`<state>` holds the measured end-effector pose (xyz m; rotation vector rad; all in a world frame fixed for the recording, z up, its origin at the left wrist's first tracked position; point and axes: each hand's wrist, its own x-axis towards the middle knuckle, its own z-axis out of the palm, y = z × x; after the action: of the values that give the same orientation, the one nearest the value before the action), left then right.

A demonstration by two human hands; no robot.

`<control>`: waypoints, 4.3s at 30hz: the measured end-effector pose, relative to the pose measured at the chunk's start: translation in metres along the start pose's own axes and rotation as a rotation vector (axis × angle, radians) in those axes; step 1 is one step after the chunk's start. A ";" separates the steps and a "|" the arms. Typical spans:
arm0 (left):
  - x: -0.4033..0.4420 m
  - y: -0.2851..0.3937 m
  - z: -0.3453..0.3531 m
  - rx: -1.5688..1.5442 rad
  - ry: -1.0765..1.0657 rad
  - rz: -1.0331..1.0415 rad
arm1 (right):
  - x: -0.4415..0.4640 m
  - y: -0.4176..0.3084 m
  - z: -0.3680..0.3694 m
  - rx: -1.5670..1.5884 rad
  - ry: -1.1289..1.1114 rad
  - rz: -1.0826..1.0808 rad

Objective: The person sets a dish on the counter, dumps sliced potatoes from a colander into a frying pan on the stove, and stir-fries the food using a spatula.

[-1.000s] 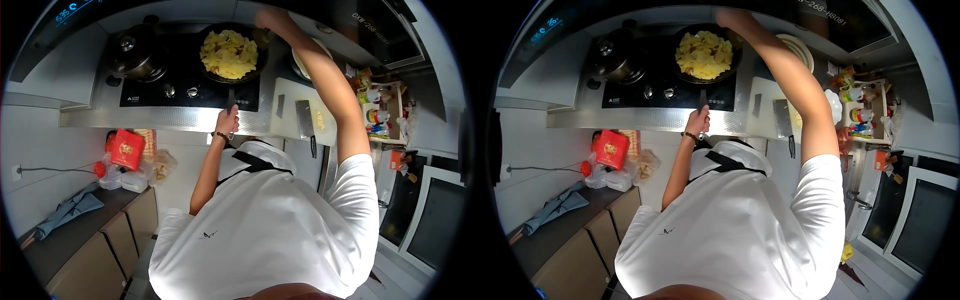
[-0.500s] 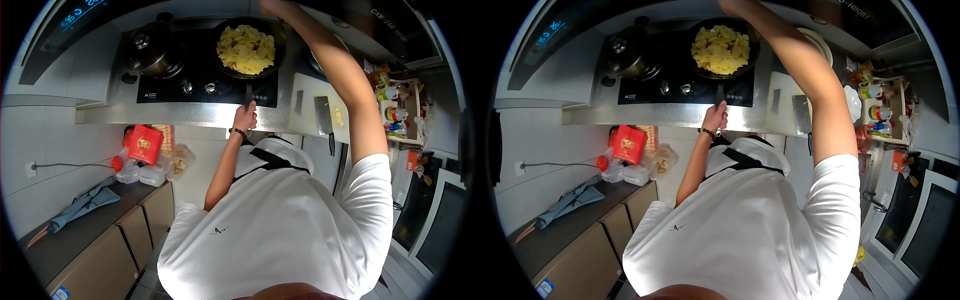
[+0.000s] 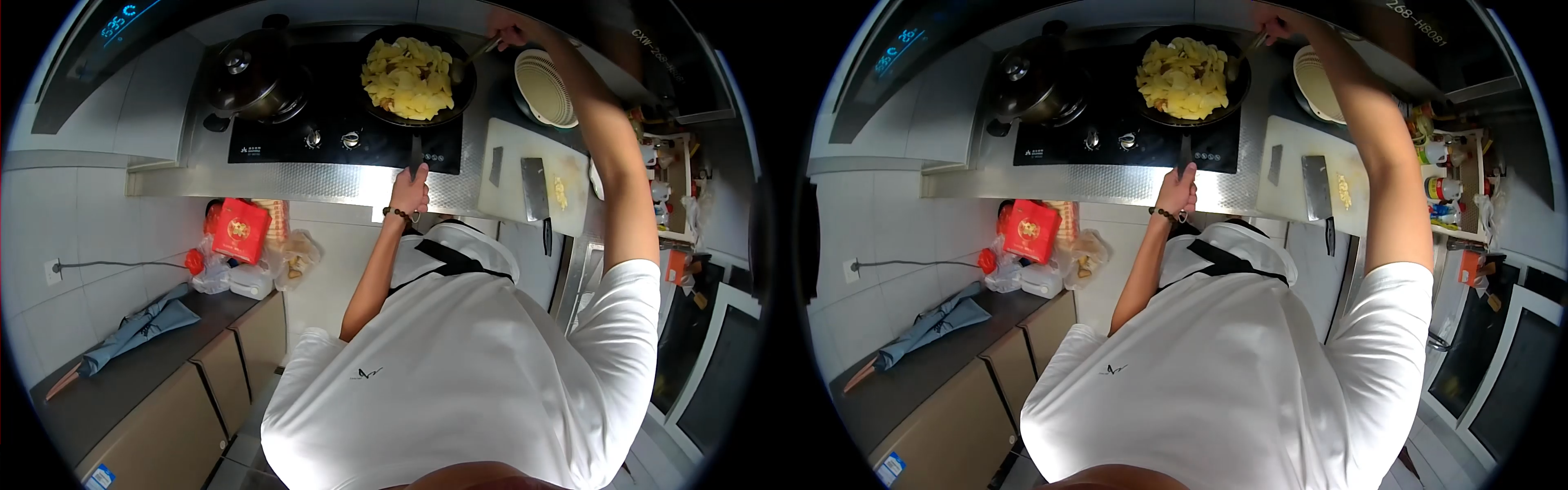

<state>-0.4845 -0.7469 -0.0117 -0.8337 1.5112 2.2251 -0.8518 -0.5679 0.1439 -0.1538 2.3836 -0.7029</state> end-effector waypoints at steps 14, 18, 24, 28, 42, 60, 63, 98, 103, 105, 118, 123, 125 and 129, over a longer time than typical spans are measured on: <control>-0.002 0.008 -0.016 0.021 -0.091 -0.029 | 0.019 0.053 0.021 0.384 -0.419 0.337; -0.003 0.009 -0.017 -0.034 -0.116 -0.046 | 0.014 0.044 0.042 0.008 -0.063 -0.099; -0.003 0.007 -0.016 -0.009 -0.093 -0.007 | -0.025 0.012 0.075 -0.622 0.278 -0.692; 0.000 0.004 -0.018 -0.022 -0.074 0.001 | -0.085 -0.021 0.109 -0.844 0.273 -0.619; -0.001 0.003 -0.017 -0.031 -0.057 0.017 | -0.171 0.012 0.080 -0.938 0.342 -0.802; 0.004 -0.003 -0.019 -0.007 -0.084 0.039 | -0.164 0.015 0.104 -1.035 0.399 -0.822; 0.003 -0.004 -0.018 0.010 -0.070 0.056 | -0.149 0.022 0.125 -0.973 0.435 -0.786; 0.003 -0.001 -0.019 -0.024 -0.087 0.017 | -0.150 0.024 0.100 -0.832 0.374 -0.727; 0.006 -0.006 -0.018 -0.037 -0.091 0.041 | -0.183 -0.009 0.055 -0.815 0.213 -0.835; 0.007 -0.006 -0.017 -0.038 -0.093 0.051 | -0.184 -0.015 0.057 -0.857 0.152 -0.813; 0.006 -0.007 -0.015 -0.061 -0.083 0.026 | -0.181 -0.008 0.097 -0.749 0.381 -0.513; 0.005 -0.005 -0.013 -0.028 -0.084 0.031 | -0.162 -0.036 0.064 -0.777 0.432 -0.397; 0.007 -0.008 -0.013 -0.044 -0.079 0.029 | -0.150 -0.050 0.056 -0.927 0.460 -0.339; 0.008 -0.008 -0.013 -0.021 -0.077 0.033 | -0.098 -0.053 0.044 -0.987 0.680 -0.574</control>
<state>-0.4824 -0.7560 -0.0263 -0.7257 1.4784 2.2735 -0.7510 -0.6059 0.1965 -1.2021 3.1690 0.3472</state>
